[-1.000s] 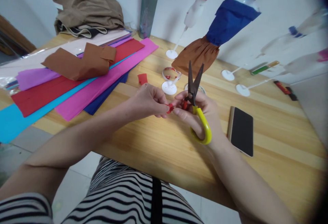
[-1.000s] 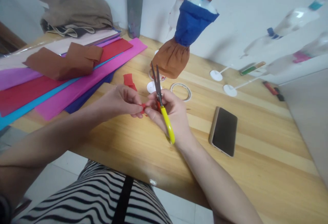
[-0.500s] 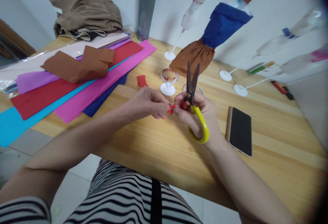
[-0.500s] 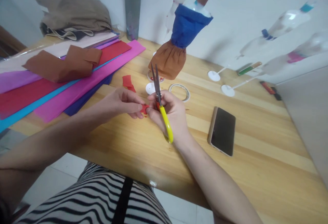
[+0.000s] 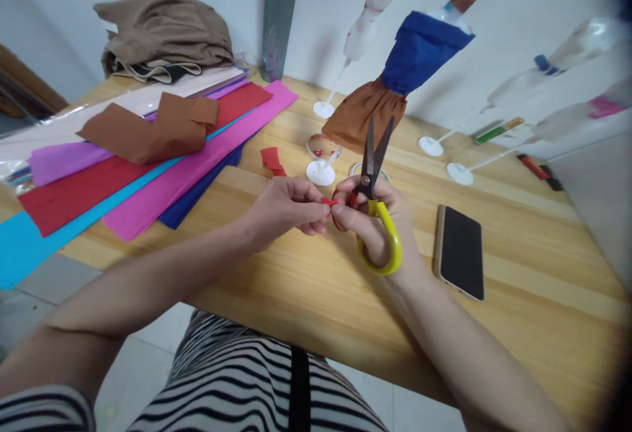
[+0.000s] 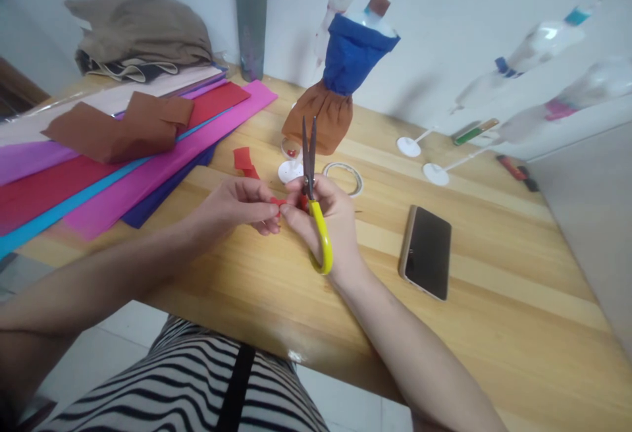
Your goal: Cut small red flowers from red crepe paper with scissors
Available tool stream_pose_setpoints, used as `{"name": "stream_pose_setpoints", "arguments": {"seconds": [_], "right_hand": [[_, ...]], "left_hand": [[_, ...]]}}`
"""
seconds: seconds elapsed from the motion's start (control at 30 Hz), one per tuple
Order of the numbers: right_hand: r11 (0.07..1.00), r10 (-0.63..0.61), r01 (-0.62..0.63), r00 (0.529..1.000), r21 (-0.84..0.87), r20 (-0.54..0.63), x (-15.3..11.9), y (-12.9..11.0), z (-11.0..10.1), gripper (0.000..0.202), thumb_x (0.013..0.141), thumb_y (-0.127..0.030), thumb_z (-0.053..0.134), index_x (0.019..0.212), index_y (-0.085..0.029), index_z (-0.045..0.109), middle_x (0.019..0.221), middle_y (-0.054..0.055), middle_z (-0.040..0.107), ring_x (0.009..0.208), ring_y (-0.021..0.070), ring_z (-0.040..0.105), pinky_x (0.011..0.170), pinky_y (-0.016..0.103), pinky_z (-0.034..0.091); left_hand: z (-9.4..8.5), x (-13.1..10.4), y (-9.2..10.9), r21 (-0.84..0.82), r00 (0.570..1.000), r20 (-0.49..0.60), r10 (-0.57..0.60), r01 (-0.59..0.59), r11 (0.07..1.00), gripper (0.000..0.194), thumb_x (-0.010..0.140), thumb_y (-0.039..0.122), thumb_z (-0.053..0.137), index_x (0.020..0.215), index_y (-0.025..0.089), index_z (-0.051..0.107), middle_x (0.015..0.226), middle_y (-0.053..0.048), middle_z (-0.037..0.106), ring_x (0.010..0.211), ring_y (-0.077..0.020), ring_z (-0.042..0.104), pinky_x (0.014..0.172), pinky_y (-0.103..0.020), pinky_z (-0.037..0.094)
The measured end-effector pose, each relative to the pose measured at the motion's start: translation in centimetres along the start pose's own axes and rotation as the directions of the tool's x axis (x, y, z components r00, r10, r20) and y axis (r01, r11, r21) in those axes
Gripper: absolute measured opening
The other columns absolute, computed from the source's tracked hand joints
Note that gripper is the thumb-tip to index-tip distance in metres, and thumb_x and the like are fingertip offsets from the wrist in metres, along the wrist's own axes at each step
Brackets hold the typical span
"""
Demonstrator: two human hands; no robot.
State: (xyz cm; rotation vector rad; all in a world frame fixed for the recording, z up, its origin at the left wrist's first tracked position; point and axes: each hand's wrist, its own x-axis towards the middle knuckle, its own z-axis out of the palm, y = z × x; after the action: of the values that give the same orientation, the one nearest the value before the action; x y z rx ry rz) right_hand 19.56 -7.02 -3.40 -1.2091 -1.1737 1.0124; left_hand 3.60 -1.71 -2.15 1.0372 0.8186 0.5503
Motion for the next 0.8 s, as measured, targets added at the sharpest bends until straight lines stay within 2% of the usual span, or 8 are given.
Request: {"name": "stream_pose_setpoints", "arguments": {"seconds": [0.1, 0.2, 0.3, 0.4, 0.57, 0.7, 0.8], "right_hand": [[1.000, -0.009, 0.009, 1.000, 0.015, 0.029, 0.0, 0.3, -0.5, 0.026, 0.075, -0.035, 0.082, 0.091, -0.025, 0.064, 0.067, -0.006, 0.057, 0.053, 0.0113, 0.049, 0.053, 0.028, 0.041], [1.000, 0.010, -0.011, 0.995, 0.007, 0.102, 0.2, 0.3, -1.6, 0.033, 0.081, -0.049, 0.078, 0.098, -0.023, 0.066, 0.067, -0.005, 0.059, 0.053, 0.0110, 0.050, 0.051, 0.027, 0.041], [0.997, 0.075, -0.065, 0.968, -0.049, 0.240, 0.3, 0.0, -2.3, 0.047, 0.082, -0.063, 0.073, 0.102, -0.021, 0.067, 0.077, 0.002, 0.069, 0.058, 0.0135, 0.056, 0.053, 0.029, 0.046], [0.986, 0.137, -0.097, 0.933, -0.136, 0.333, 0.0, -0.3, -2.4, 0.056, 0.081, -0.073, 0.068, 0.102, -0.021, 0.069, 0.083, 0.006, 0.071, 0.062, 0.0156, 0.059, 0.056, 0.031, 0.050], [0.965, 0.226, -0.160, 0.909, -0.205, 0.350, -0.6, -0.3, -2.0, 0.059, 0.085, -0.074, 0.062, 0.111, -0.022, 0.071, 0.088, 0.008, 0.069, 0.066, 0.0181, 0.062, 0.058, 0.033, 0.050], [0.970, 0.190, -0.101, 0.883, -0.220, 0.429, -0.5, -0.1, -1.5, 0.059, 0.087, -0.075, 0.057, 0.105, -0.020, 0.070, 0.085, 0.007, 0.065, 0.066, 0.0170, 0.057, 0.060, 0.033, 0.051], [0.976, 0.164, -0.081, 0.883, -0.202, 0.440, -0.4, 0.3, -1.1, 0.056, 0.089, -0.072, 0.057, 0.105, -0.020, 0.069, 0.085, 0.006, 0.064, 0.064, 0.0159, 0.054, 0.059, 0.032, 0.051]], "left_hand": [[-0.2, 0.0, 0.1, -0.007, 1.000, -0.020, 0.014, -0.014, 1.000, 0.013, 0.072, 0.012, 0.071, 0.062, 0.014, 0.062, 0.055, -0.001, 0.068, 0.052, -0.0095, 0.064, 0.053, -0.019, 0.051], [-0.5, -0.1, 0.3, 0.006, 0.996, -0.059, 0.067, -0.067, 0.998, 0.014, 0.072, 0.012, 0.069, 0.061, 0.014, 0.061, 0.054, -0.001, 0.067, 0.051, -0.0089, 0.063, 0.052, -0.018, 0.049], [-0.8, -0.2, 0.5, 0.013, 0.986, -0.096, 0.140, -0.139, 0.990, 0.013, 0.073, 0.014, 0.069, 0.062, 0.014, 0.063, 0.055, 0.000, 0.067, 0.052, -0.0078, 0.063, 0.053, -0.017, 0.048], [-1.2, -0.2, 0.7, 0.022, 0.977, -0.115, 0.181, -0.179, 0.984, 0.017, 0.073, 0.016, 0.070, 0.060, 0.015, 0.060, 0.056, 0.000, 0.068, 0.050, -0.0072, 0.061, 0.051, -0.017, 0.046], [-1.4, -0.3, 1.0, 0.034, 0.955, -0.183, 0.232, -0.229, 0.973, 0.015, 0.075, 0.018, 0.071, 0.064, 0.015, 0.061, 0.058, -0.001, 0.069, 0.052, -0.0083, 0.061, 0.054, -0.020, 0.048], [-1.3, -0.3, 1.0, 0.005, 0.952, -0.200, 0.232, -0.236, 0.972, 0.014, 0.075, 0.018, 0.070, 0.064, 0.014, 0.061, 0.059, -0.001, 0.068, 0.052, -0.0087, 0.061, 0.055, -0.021, 0.048], [-1.2, -0.3, 1.0, 0.006, 0.949, -0.222, 0.222, -0.226, 0.974, 0.017, 0.075, 0.016, 0.069, 0.061, 0.014, 0.059, 0.060, -0.001, 0.069, 0.052, -0.0065, 0.057, 0.055, -0.020, 0.045]]}}
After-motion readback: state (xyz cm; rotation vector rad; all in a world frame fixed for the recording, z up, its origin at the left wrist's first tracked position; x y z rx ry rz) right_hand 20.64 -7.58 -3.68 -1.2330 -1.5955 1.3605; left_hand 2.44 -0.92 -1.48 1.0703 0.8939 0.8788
